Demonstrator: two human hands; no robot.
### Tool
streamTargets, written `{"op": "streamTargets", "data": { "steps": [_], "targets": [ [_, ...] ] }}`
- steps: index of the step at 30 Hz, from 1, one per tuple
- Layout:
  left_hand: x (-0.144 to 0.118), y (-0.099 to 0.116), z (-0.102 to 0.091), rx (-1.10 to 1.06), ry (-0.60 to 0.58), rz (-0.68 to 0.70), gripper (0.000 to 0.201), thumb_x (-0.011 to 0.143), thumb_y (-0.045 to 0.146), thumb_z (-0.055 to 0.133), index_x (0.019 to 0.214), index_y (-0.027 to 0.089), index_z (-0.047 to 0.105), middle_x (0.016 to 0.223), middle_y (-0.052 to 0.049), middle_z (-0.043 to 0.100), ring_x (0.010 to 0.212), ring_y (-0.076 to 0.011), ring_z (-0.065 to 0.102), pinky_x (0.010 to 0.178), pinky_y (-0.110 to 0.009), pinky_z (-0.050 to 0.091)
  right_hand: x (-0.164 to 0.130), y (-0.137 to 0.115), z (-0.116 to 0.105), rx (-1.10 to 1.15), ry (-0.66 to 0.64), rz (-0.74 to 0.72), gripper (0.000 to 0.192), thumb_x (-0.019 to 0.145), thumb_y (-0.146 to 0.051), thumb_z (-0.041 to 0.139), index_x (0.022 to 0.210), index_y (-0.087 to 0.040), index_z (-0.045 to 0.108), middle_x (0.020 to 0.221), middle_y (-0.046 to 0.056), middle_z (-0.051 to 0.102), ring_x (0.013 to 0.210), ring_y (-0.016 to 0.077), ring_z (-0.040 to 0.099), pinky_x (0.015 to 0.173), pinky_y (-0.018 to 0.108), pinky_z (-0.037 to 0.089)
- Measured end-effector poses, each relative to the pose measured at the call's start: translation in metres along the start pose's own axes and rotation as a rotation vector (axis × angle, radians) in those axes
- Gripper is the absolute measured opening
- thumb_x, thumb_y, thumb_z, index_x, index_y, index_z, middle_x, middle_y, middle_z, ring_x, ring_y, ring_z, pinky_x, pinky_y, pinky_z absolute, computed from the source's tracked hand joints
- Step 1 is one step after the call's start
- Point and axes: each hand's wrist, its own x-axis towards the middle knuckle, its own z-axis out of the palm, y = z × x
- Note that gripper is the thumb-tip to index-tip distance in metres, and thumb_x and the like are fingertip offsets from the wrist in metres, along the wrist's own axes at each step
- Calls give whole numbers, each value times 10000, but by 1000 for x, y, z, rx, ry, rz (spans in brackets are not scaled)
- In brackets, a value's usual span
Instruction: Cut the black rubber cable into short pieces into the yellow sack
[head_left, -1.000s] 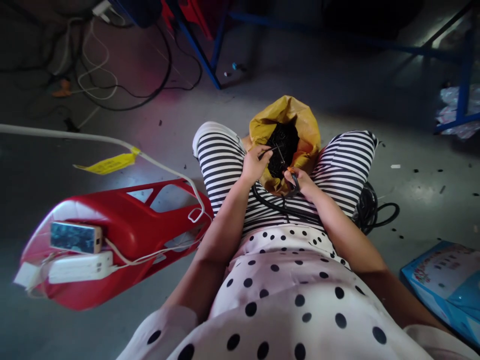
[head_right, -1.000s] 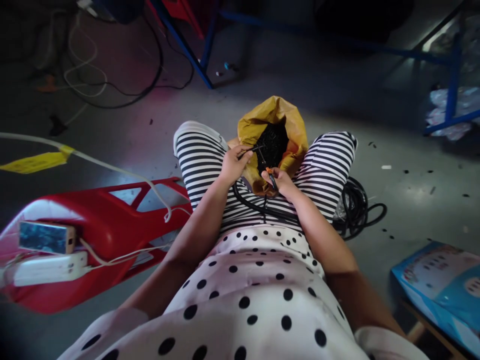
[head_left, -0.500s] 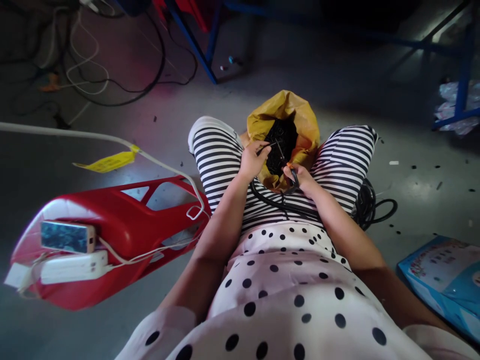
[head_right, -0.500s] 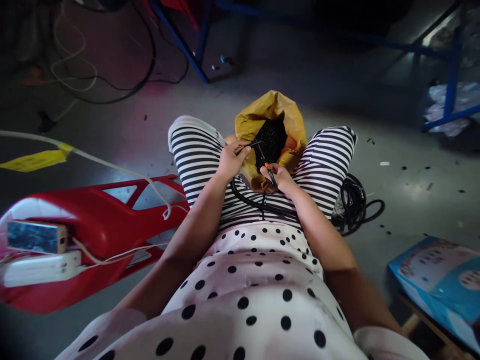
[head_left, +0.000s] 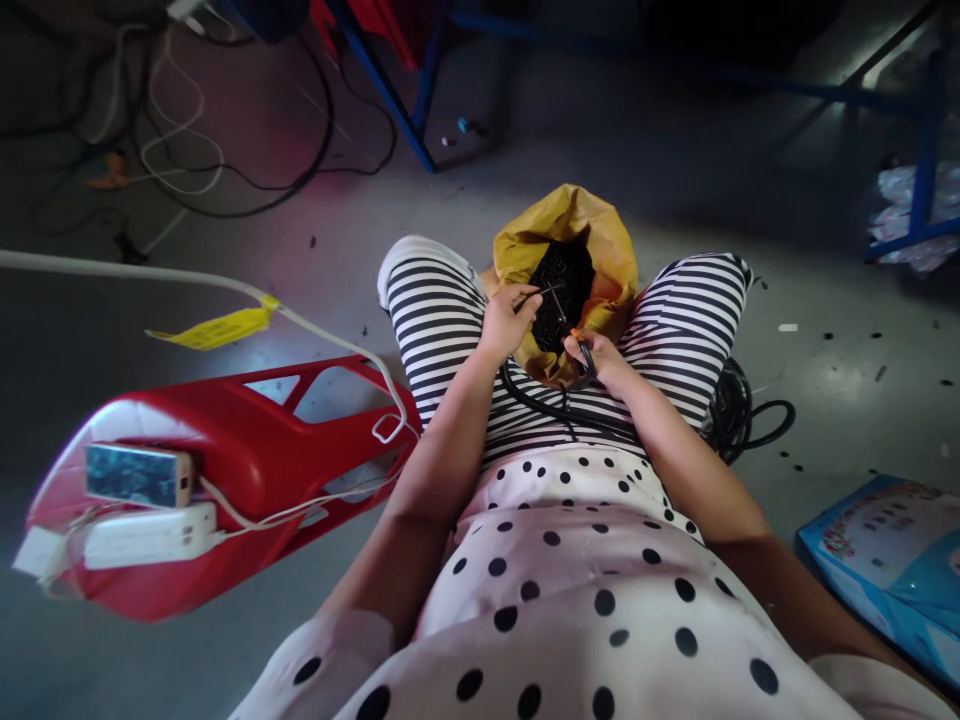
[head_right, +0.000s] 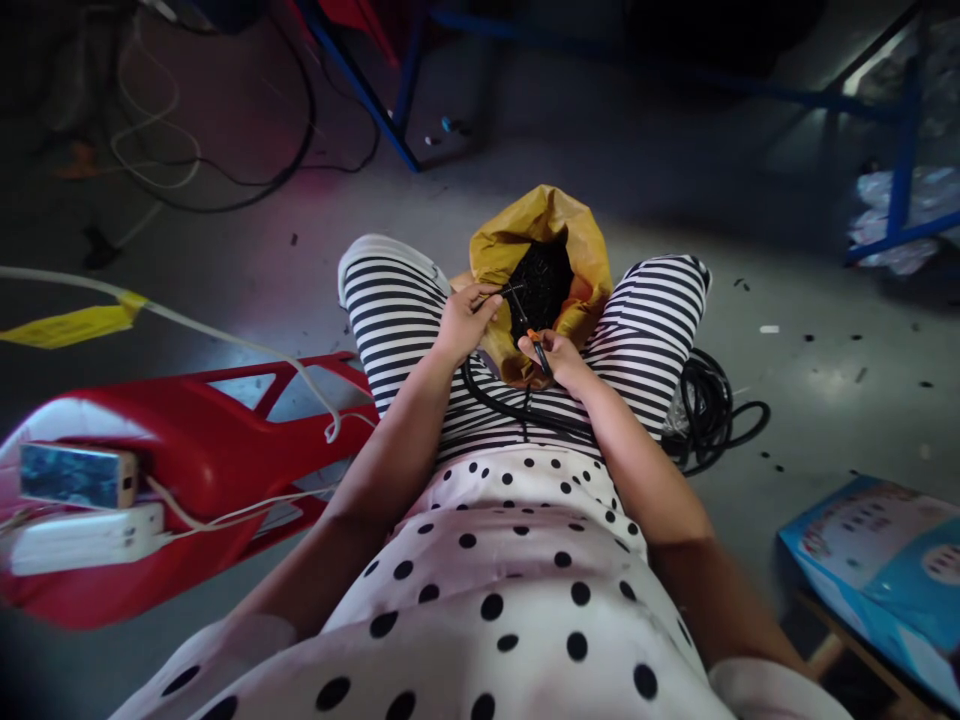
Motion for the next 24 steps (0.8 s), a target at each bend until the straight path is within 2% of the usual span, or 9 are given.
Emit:
{"op": "streamTargets", "data": {
  "steps": [6, 16, 24],
  "targets": [
    [-1, 7, 1, -13, -1, -9, 96, 945, 176, 707, 1031, 154, 744, 756, -10, 717, 657, -129, 674, 705, -249, 537, -1, -1, 0, 7, -2, -3, 859, 514, -976, 800, 827, -209, 571, 694, -53, 482, 621, 113, 437, 582, 284, 331],
    [-1, 7, 2, 9, 6, 15, 97, 936, 169, 701, 1019, 148, 745, 731, -2, 704, 650, -136, 668, 695, -254, 527, -1, 0, -3, 6, 11, -12, 848, 543, -956, 802, 872, -200, 607, 688, -50, 518, 622, 118, 465, 584, 276, 341],
    [-1, 5, 2, 16, -27, -1, 132, 932, 183, 694, 1043, 141, 753, 747, 0, 699, 647, -133, 659, 701, -256, 515, -4, -7, 1, 52, 31, 29, 853, 450, -878, 895, 865, -195, 598, 661, -69, 506, 602, 97, 429, 573, 262, 312]
  ]
}}
